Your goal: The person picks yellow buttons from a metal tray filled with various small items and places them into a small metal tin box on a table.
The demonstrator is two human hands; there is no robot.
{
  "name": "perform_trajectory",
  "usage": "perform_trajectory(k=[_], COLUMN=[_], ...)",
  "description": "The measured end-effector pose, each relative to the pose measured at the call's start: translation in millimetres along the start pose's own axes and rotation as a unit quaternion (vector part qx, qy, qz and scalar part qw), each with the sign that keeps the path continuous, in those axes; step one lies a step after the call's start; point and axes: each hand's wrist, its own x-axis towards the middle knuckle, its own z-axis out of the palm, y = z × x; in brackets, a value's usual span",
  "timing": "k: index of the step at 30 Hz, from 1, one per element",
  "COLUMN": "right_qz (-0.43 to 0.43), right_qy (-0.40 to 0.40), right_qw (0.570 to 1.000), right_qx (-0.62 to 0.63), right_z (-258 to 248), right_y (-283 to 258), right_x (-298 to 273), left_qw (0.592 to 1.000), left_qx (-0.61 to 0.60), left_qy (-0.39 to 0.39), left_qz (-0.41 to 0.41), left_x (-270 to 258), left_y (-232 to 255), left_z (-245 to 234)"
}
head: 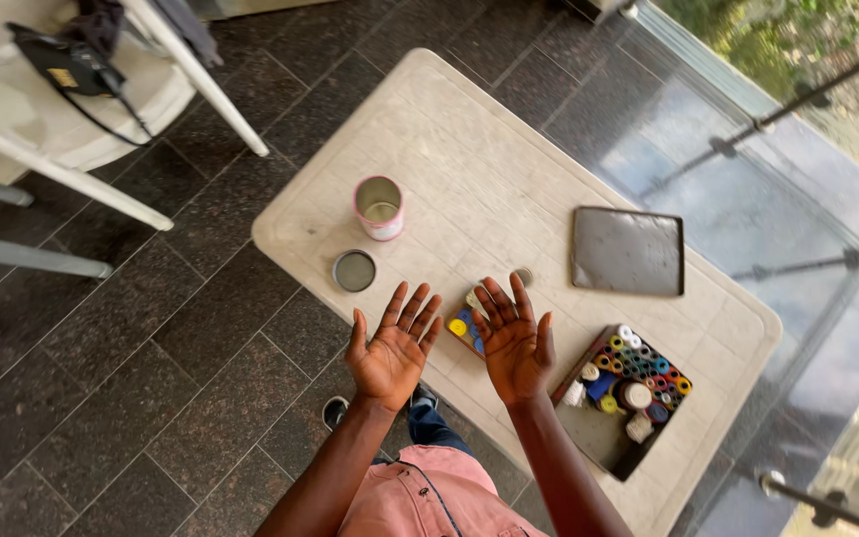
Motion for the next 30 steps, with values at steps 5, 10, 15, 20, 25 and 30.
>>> perform_trajectory(k=[5, 10, 15, 20, 25, 30], right_qz=[0.055, 0.125, 0.187, 0.246, 0.291, 0.326], right_qy=[-0.052, -0.097, -0.149, -0.187, -0.22, -0.209], right_qw=[0.997, 0.987, 0.971, 0.951, 0.931, 0.92], right_qx=[0.012, 0.002, -0.009, 0.004, -0.024, -0.052], right_z=[30.8, 78.1, 128.8, 163.9, 194.6, 216.7], right_y=[27.9, 65.1, 111.7, 168.0, 222.8, 276.0], right_x=[7.6, 11.4, 4.4, -8.7, -30.2, -42.5], left_qw=[0.997, 0.989, 0.974, 0.954, 0.936, 0.917], left_qx=[-0.016, -0.034, -0.051, -0.093, -0.127, -0.156], left_qy=[-0.007, 0.011, 0.049, 0.053, 0.055, 0.105], left_qz=[0.074, 0.145, 0.214, 0.279, 0.325, 0.352], left_x=[-32.3, -72.3, -117.9, -161.0, -201.2, -237.6], left_y=[34.1, 72.0, 109.3, 145.2, 180.3, 212.2], left_z=[-3.0, -13.4, -31.0, -56.5, -69.7, -71.0])
